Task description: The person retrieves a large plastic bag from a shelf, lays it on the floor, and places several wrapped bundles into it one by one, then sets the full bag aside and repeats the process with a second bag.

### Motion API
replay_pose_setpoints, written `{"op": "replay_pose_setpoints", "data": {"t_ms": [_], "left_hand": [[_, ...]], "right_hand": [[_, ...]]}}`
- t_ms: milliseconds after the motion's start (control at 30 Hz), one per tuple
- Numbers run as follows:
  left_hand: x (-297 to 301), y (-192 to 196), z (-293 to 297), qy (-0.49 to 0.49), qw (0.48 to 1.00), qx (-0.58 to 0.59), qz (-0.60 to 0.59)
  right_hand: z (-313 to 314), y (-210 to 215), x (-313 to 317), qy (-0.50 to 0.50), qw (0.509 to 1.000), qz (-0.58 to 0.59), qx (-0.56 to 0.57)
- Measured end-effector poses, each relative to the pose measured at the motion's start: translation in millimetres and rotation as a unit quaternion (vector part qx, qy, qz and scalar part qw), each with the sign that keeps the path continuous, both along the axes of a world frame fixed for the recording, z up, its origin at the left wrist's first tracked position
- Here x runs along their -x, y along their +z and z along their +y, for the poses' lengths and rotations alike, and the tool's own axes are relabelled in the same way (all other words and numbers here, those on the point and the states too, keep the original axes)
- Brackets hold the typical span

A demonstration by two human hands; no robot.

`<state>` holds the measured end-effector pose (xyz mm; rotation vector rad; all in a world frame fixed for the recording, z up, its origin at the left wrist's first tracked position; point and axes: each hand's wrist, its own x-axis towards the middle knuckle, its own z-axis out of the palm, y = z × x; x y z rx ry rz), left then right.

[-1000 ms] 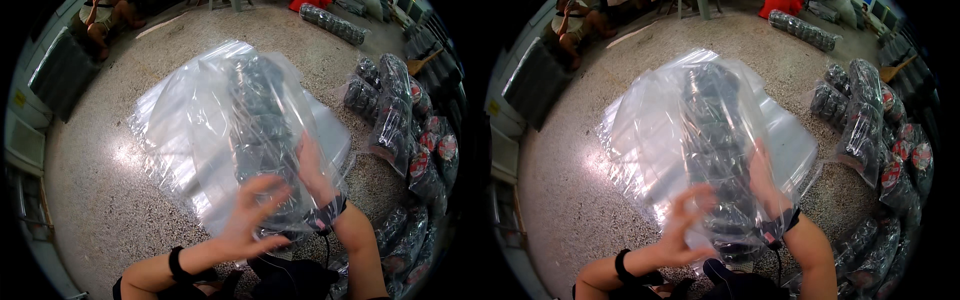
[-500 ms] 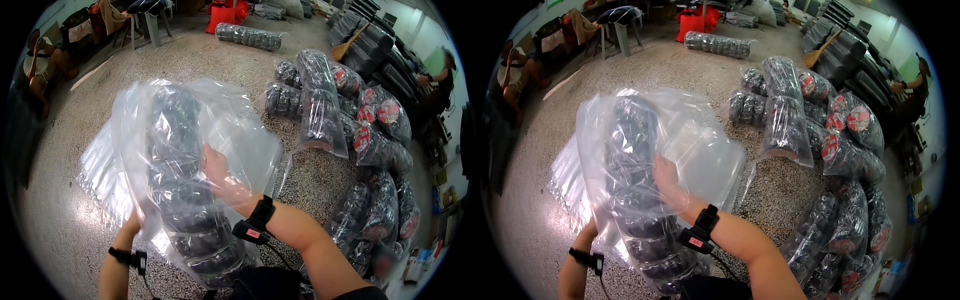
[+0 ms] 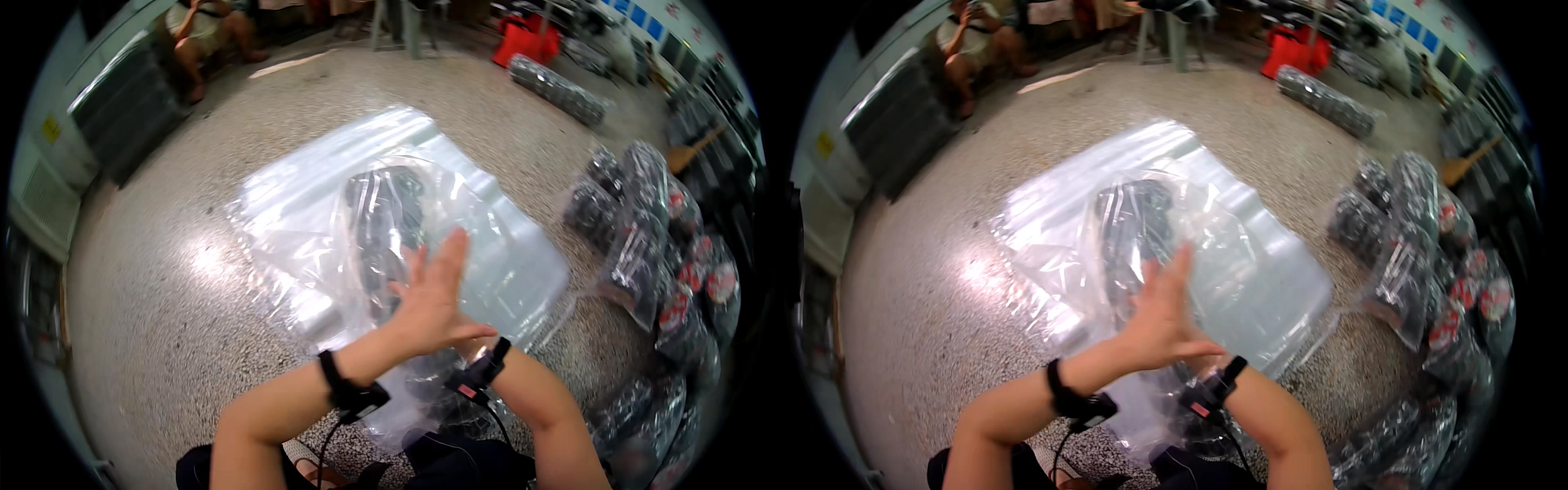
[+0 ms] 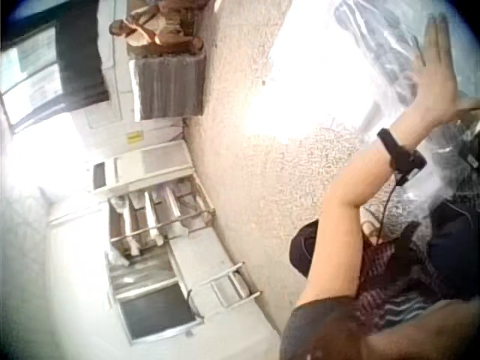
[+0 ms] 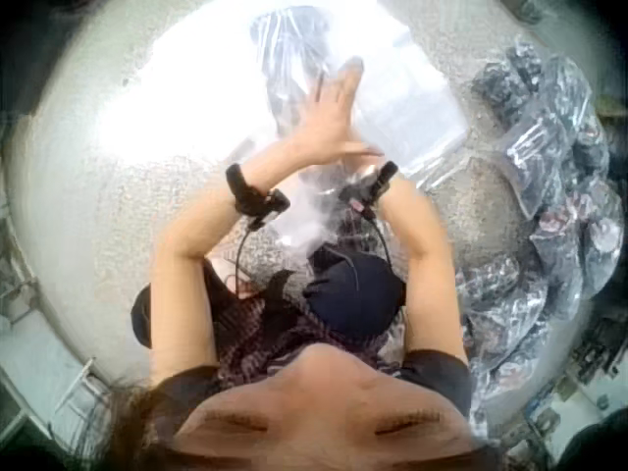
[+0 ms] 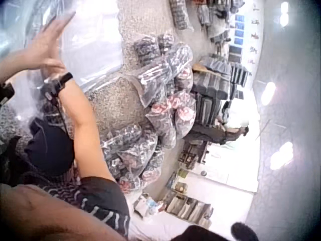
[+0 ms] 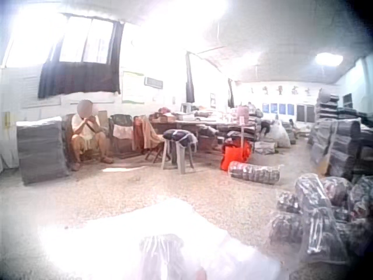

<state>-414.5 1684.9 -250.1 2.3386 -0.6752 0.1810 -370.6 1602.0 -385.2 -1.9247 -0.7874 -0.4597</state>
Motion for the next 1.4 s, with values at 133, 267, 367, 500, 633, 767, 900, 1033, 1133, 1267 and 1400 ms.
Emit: {"op": "replay_pose_setpoints", "data": {"t_ms": [133,267,367,500,633,767,900,1033,1133,1267,1400], "left_hand": [[-3,-66,3,-0.113,0.979,-0.152,0.072],[1,-95,-10,0.024,0.984,-0.007,0.174],[-6,-46,-37,0.073,0.75,0.413,0.512],[108,32,-67,-0.391,0.629,0.499,0.449],[119,65,-37,-0.388,0.852,0.338,0.092],[69,-12,16,0.159,0.926,0.343,-0.018],[58,-112,10,0.135,0.791,0.383,0.458],[68,-119,43,-0.058,0.87,0.221,0.436],[113,-54,109,-0.351,0.643,0.102,0.673],[163,-21,150,-0.36,0.665,-0.066,0.652],[105,-52,143,-0.261,0.692,-0.129,0.66]], "right_hand": [[54,16,32,-0.163,0.856,0.178,0.457],[40,40,41,-0.093,0.833,0.284,0.466],[25,-53,16,-0.107,0.925,0.225,0.286],[12,-48,14,-0.093,0.961,0.22,0.138],[-61,18,12,-0.175,0.952,0.24,0.068],[-126,43,-20,-0.271,0.932,0.239,-0.036],[-181,49,-75,-0.346,0.9,0.254,-0.074],[-208,16,-102,-0.382,0.87,0.302,-0.081],[-202,-4,-102,-0.382,0.862,0.32,-0.093],[-184,-17,-101,-0.372,0.861,0.328,-0.115],[-214,-4,-107,-0.393,0.846,0.305,-0.19]]}}
